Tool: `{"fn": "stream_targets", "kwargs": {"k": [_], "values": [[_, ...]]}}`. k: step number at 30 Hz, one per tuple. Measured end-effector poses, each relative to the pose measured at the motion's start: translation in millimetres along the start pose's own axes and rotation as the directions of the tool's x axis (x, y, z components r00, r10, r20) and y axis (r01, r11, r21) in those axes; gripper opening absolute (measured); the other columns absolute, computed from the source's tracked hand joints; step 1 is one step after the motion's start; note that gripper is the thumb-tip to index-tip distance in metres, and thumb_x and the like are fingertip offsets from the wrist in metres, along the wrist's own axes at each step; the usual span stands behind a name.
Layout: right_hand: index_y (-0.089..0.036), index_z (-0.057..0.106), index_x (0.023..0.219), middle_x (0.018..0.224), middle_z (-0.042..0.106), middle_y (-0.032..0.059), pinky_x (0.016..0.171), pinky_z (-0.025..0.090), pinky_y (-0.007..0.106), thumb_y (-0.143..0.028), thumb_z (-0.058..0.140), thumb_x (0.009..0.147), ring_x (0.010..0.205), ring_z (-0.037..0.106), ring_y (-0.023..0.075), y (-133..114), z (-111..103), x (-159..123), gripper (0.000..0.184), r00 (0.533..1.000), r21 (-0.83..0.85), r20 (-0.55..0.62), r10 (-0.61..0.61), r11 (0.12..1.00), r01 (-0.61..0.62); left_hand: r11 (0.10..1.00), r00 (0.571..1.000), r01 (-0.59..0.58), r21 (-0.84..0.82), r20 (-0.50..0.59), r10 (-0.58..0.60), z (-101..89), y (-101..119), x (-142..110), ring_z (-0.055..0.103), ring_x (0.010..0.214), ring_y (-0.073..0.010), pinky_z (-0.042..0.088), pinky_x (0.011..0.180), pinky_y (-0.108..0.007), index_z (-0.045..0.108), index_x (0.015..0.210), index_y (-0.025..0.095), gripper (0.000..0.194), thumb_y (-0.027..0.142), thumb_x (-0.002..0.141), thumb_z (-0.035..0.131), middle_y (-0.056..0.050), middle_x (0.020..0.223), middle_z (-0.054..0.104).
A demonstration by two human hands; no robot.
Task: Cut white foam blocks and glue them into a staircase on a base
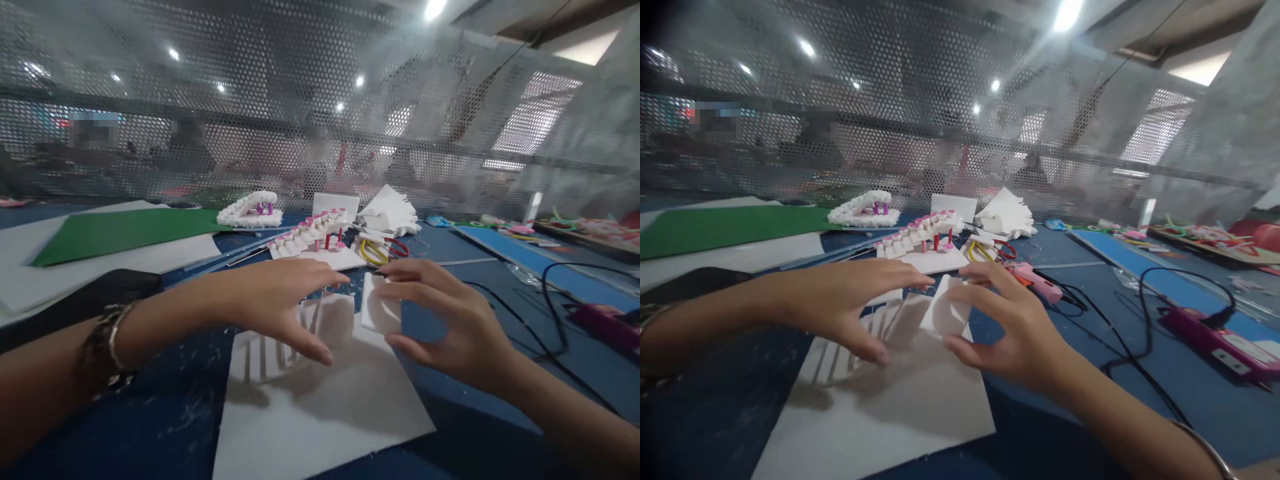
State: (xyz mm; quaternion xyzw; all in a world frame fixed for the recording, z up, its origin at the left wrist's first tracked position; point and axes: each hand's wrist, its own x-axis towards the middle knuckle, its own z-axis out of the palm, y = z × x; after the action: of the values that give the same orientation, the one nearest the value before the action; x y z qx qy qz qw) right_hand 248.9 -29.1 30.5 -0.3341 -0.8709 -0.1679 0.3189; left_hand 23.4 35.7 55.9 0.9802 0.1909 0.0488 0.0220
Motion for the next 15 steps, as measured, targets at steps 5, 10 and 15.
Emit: {"fn": "stream_targets", "kwargs": {"k": [5,10,15], "values": [[-0.019,0.060,0.093,0.100,0.057,0.0111,0.075,0.048,0.030,-0.029,0.058,0.074,0.088,0.056,0.0158,-2.8,8.8,-4.1,0.021,0.999,0.029,0.052,0.012,0.999,-0.014,0.974,0.983,0.153,-0.169,0.127,-0.133,6.8,-1.7,4.5,0.044,0.113,-0.0247,0.035,0.090,-0.031,0.038,0.126,0.017,0.077,0.058,0.064,0.059,-0.010,0.129,0.045],[-0.017,0.062,0.092,0.099,0.058,0.0126,0.074,0.049,0.029,-0.029,0.058,0.075,0.090,0.058,0.0174,-4.3,14.8,-5.1,0.021,0.998,0.027,0.062,-0.007,1.000,0.005,0.953,0.968,0.207,-0.221,0.188,-0.166,8.3,-2.3,5.0,0.053,0.098,-0.0219,0.040,0.080,-0.027,0.047,0.115,0.020,0.059,0.049,0.066,0.062,-0.006,0.113,0.056],[-0.017,0.061,0.094,0.100,0.058,0.0129,0.075,0.049,0.031,-0.032,0.056,0.077,0.091,0.058,0.0181,-5.3,17.2,-4.7,0.023,0.998,0.039,0.066,-0.011,0.999,0.009,0.945,0.971,0.195,-0.261,0.187,-0.149,8.7,-5.5,5.6,0.054,0.090,-0.0196,0.039,0.074,-0.025,0.049,0.110,0.021,0.053,0.045,0.065,0.064,-0.004,0.104,0.058]]}}
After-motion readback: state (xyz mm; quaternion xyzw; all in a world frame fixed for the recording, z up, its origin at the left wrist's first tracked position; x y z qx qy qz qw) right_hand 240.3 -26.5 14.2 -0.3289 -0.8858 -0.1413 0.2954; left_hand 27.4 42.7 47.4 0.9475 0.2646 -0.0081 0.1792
